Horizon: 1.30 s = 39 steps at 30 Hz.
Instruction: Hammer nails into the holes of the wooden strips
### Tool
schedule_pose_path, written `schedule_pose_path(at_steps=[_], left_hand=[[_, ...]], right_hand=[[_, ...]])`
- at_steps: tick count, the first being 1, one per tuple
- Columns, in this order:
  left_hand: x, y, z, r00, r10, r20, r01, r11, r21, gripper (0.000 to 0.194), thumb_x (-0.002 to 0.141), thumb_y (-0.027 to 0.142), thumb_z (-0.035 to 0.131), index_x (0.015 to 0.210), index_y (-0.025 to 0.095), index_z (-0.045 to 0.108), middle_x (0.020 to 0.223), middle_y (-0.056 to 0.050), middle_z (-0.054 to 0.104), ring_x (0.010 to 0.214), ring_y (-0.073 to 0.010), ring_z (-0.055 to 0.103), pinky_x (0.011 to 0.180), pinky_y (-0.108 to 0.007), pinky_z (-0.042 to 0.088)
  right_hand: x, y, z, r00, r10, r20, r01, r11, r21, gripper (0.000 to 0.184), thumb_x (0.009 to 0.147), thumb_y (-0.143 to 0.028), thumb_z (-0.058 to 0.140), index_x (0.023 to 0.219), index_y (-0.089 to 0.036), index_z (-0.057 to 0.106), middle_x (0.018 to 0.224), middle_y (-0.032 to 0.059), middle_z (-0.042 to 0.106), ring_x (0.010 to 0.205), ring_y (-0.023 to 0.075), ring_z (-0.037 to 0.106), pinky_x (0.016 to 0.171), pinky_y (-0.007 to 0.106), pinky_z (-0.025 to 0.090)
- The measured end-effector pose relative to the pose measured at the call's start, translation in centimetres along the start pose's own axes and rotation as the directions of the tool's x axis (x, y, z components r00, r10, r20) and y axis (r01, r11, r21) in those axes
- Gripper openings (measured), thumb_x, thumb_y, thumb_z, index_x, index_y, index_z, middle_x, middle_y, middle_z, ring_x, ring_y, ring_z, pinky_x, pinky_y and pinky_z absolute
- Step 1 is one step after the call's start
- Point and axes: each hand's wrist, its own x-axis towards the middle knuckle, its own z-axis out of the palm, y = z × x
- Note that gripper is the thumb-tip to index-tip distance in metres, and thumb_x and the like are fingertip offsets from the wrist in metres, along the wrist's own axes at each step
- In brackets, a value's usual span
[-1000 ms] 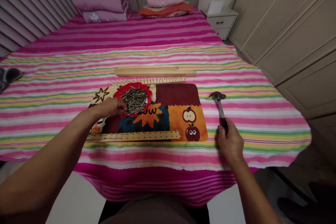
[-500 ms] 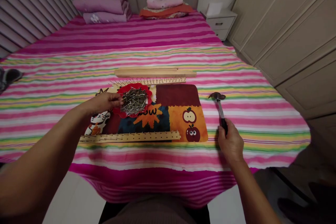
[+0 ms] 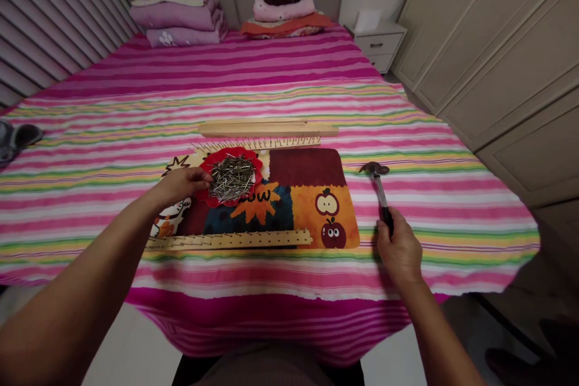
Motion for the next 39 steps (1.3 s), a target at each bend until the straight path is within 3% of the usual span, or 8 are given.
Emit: schedule_pose_path(at_steps=[10, 17, 20, 22, 25, 27, 34, 39], left_hand=[[-0.1, 1.4, 1.7, 0.995, 0.082, 0.05, -0.096, 0.895, 0.437, 0.019, 0.074, 0.028, 0.054, 0.086, 0.023, 0.068, 0.083, -0.004, 0.07, 0.078, -0.0195, 0.062, 0.071, -0.027, 0.042], [0.2, 1.8, 2.1, 0.997, 0.072, 0.041, -0.083, 0.902, 0.423, 0.019, 0.077, 0.028, 0.05, 0.082, 0.021, 0.067, 0.076, -0.005, 0.069, 0.071, -0.018, 0.06, 0.068, -0.027, 0.042], [-0.1, 1.3, 1.7, 0.995, 0.049, -0.081, -0.027, 0.969, 0.245, 0.017, 0.076, 0.031, 0.052, 0.075, 0.02, 0.064, 0.068, -0.002, 0.066, 0.065, -0.0161, 0.058, 0.064, -0.027, 0.043], [-0.8, 1.1, 1.4, 0.99, 0.016, -0.138, -0.019, 1.0, -0.021, 0.017, 0.071, 0.036, 0.057, 0.072, 0.02, 0.063, 0.064, 0.0, 0.063, 0.063, -0.0145, 0.056, 0.063, -0.026, 0.044], [-2.8, 1.6, 1.3, 0.989, -0.045, -0.142, -0.028, 0.882, -0.47, 0.03, 0.059, 0.043, 0.069, 0.074, 0.018, 0.063, 0.065, 0.001, 0.063, 0.06, -0.0135, 0.058, 0.062, -0.027, 0.048], [-4.7, 2.4, 1.4, 0.988, -0.066, -0.141, -0.041, 0.766, -0.641, 0.04, 0.05, 0.046, 0.076, 0.074, 0.017, 0.064, 0.065, 0.0, 0.064, 0.059, -0.0139, 0.059, 0.062, -0.029, 0.051], [-12.8, 2.9, 2.7, 0.969, -0.144, -0.201, -0.069, 0.623, -0.779, 0.041, 0.046, 0.044, 0.082, 0.074, 0.019, 0.066, 0.069, -0.002, 0.068, 0.064, -0.0163, 0.064, 0.067, -0.031, 0.055], [-16.5, 0.6, 6.5, 0.92, -0.282, -0.273, -0.059, 0.589, -0.806, 0.03, 0.056, 0.041, 0.079, 0.071, 0.02, 0.065, 0.069, 0.0, 0.067, 0.064, -0.0145, 0.063, 0.068, -0.029, 0.054]], right_hand=[[0.0, 0.2, 0.1, 0.999, -0.034, -0.012, 0.034, 0.999, -0.021, 0.047, 0.083, -0.039, 0.046, 0.123, -0.019, 0.06, 0.095, 0.0099, 0.07, 0.073, 0.0246, 0.062, 0.06, 0.032, 0.043], [0.1, 0.0, 0.0, 1.0, -0.013, 0.011, 0.013, 1.0, -0.005, 0.047, 0.082, -0.038, 0.046, 0.123, -0.019, 0.059, 0.097, 0.0107, 0.069, 0.076, 0.0252, 0.062, 0.061, 0.032, 0.043], [0.0, 0.0, -0.1, 1.0, -0.027, 0.012, 0.027, 0.999, 0.019, 0.047, 0.082, -0.038, 0.046, 0.123, -0.019, 0.059, 0.097, 0.0102, 0.07, 0.075, 0.0247, 0.062, 0.061, 0.031, 0.042], [0.0, 0.0, -0.1, 1.0, -0.022, 0.016, 0.022, 1.0, 0.023, 0.047, 0.082, -0.038, 0.046, 0.123, -0.019, 0.059, 0.097, 0.0106, 0.07, 0.076, 0.0248, 0.061, 0.061, 0.031, 0.042], [-0.1, -0.1, -0.1, 1.0, -0.023, 0.008, 0.023, 0.999, 0.031, 0.047, 0.082, -0.038, 0.046, 0.123, -0.019, 0.06, 0.097, 0.0107, 0.07, 0.077, 0.0251, 0.062, 0.062, 0.031, 0.042], [-0.1, -0.3, -0.2, 1.0, -0.029, 0.001, 0.029, 0.999, 0.042, 0.046, 0.082, -0.037, 0.045, 0.122, -0.018, 0.06, 0.098, 0.0107, 0.07, 0.08, 0.0252, 0.062, 0.064, 0.032, 0.042], [-0.2, -0.5, -0.4, 1.0, -0.004, 0.023, 0.003, 1.0, 0.028, 0.05, 0.082, -0.036, 0.044, 0.125, -0.015, 0.058, 0.102, 0.0127, 0.068, 0.083, 0.0254, 0.061, 0.068, 0.032, 0.043], [-0.3, -0.4, -0.5, 1.0, -0.008, 0.021, 0.007, 0.999, 0.044, 0.049, 0.081, -0.035, 0.045, 0.123, -0.016, 0.059, 0.098, 0.0119, 0.069, 0.079, 0.025, 0.06, 0.067, 0.033, 0.042]])
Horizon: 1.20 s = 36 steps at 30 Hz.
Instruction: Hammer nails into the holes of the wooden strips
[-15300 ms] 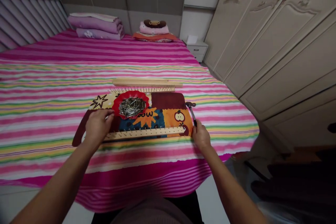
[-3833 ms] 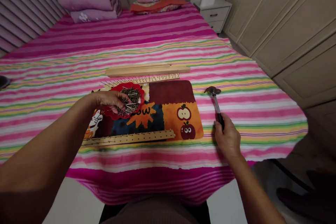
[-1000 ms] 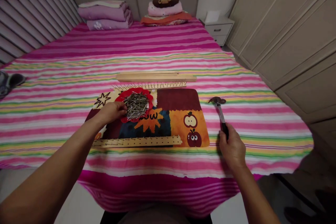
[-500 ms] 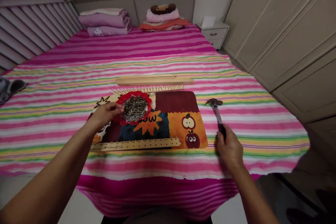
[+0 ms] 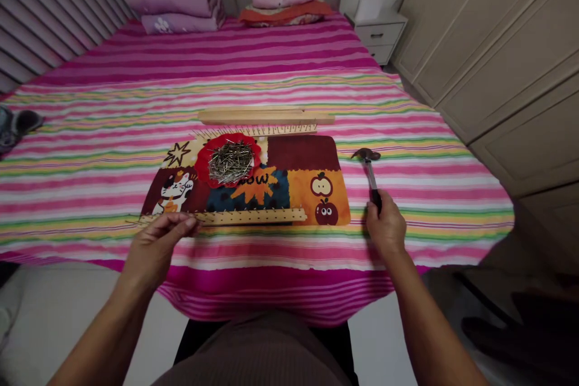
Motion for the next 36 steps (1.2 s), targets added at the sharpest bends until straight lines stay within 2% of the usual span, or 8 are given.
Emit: schedule_pose_path(at_steps=[3, 6, 15, 22, 26, 30, 36], left_hand=[[-1.2, -2.5, 0.7, 0.997, -0.049, -0.063, 0.045, 0.997, -0.063, 0.031, 0.057, 0.042, 0.077, 0.074, 0.019, 0.064, 0.067, 0.001, 0.065, 0.064, -0.0138, 0.062, 0.068, -0.029, 0.053], [-1.7, -3.8, 1.6, 0.993, -0.058, -0.102, 0.053, 0.997, -0.049, 0.032, 0.06, 0.044, 0.074, 0.075, 0.018, 0.063, 0.068, 0.001, 0.065, 0.065, -0.0132, 0.062, 0.068, -0.028, 0.052], [-1.1, -5.3, 2.9, 0.981, 0.025, -0.192, -0.009, 0.997, 0.08, 0.029, 0.068, 0.045, 0.065, 0.082, 0.02, 0.063, 0.082, -0.001, 0.068, 0.08, -0.0151, 0.063, 0.08, -0.03, 0.051], [-0.9, -6.4, 3.6, 0.98, 0.05, -0.192, -0.019, 0.987, 0.158, 0.027, 0.071, 0.045, 0.063, 0.083, 0.021, 0.064, 0.087, -0.001, 0.069, 0.088, -0.0163, 0.063, 0.086, -0.029, 0.049], [-0.7, -6.5, 3.5, 0.974, 0.11, -0.199, -0.059, 0.967, 0.246, 0.026, 0.074, 0.045, 0.061, 0.084, 0.021, 0.064, 0.086, -0.001, 0.068, 0.085, -0.0157, 0.062, 0.083, -0.028, 0.049], [-0.4, -7.0, 3.6, 0.956, 0.215, -0.201, -0.147, 0.94, 0.309, 0.026, 0.075, 0.046, 0.06, 0.081, 0.021, 0.064, 0.081, 0.0, 0.067, 0.08, -0.0153, 0.062, 0.077, -0.028, 0.049], [-0.2, -7.5, 3.9, 0.916, 0.357, -0.182, -0.253, 0.867, 0.429, 0.022, 0.079, 0.042, 0.057, 0.076, 0.021, 0.062, 0.074, 0.0, 0.065, 0.072, -0.0144, 0.059, 0.069, -0.027, 0.047]], right_hand=[[0.0, 0.1, 0.1, 1.0, -0.015, -0.012, 0.015, 1.0, 0.004, 0.049, 0.08, -0.035, 0.046, 0.123, -0.015, 0.059, 0.095, 0.0117, 0.069, 0.077, 0.0246, 0.059, 0.066, 0.033, 0.042], [0.0, 0.2, 0.1, 0.999, -0.033, -0.026, 0.034, 0.999, 0.008, 0.049, 0.08, -0.036, 0.046, 0.122, -0.015, 0.06, 0.094, 0.0109, 0.069, 0.076, 0.0241, 0.059, 0.065, 0.032, 0.042], [0.0, 0.1, 0.2, 0.999, -0.035, -0.026, 0.034, 0.999, -0.014, 0.048, 0.08, -0.035, 0.045, 0.121, -0.014, 0.06, 0.093, 0.0113, 0.069, 0.074, 0.0235, 0.058, 0.064, 0.032, 0.041], [-0.1, -0.2, 0.0, 1.0, -0.016, -0.013, 0.016, 0.999, -0.044, 0.051, 0.08, -0.036, 0.044, 0.124, -0.013, 0.059, 0.094, 0.0119, 0.068, 0.077, 0.024, 0.058, 0.067, 0.032, 0.042], [-0.2, -0.2, 0.0, 1.0, -0.012, -0.013, 0.011, 0.998, -0.057, 0.053, 0.081, -0.036, 0.043, 0.125, -0.012, 0.058, 0.094, 0.0126, 0.068, 0.077, 0.0244, 0.058, 0.067, 0.032, 0.042], [-0.1, 0.0, 0.3, 0.999, -0.014, -0.035, 0.012, 0.999, -0.048, 0.053, 0.078, -0.036, 0.045, 0.123, -0.012, 0.06, 0.092, 0.0121, 0.069, 0.074, 0.0237, 0.058, 0.066, 0.032, 0.041], [0.2, 0.8, 0.5, 0.996, 0.025, -0.087, -0.02, 0.998, 0.063, 0.05, 0.074, -0.038, 0.051, 0.117, -0.015, 0.064, 0.08, 0.008, 0.068, 0.065, 0.0203, 0.055, 0.063, 0.03, 0.042]])
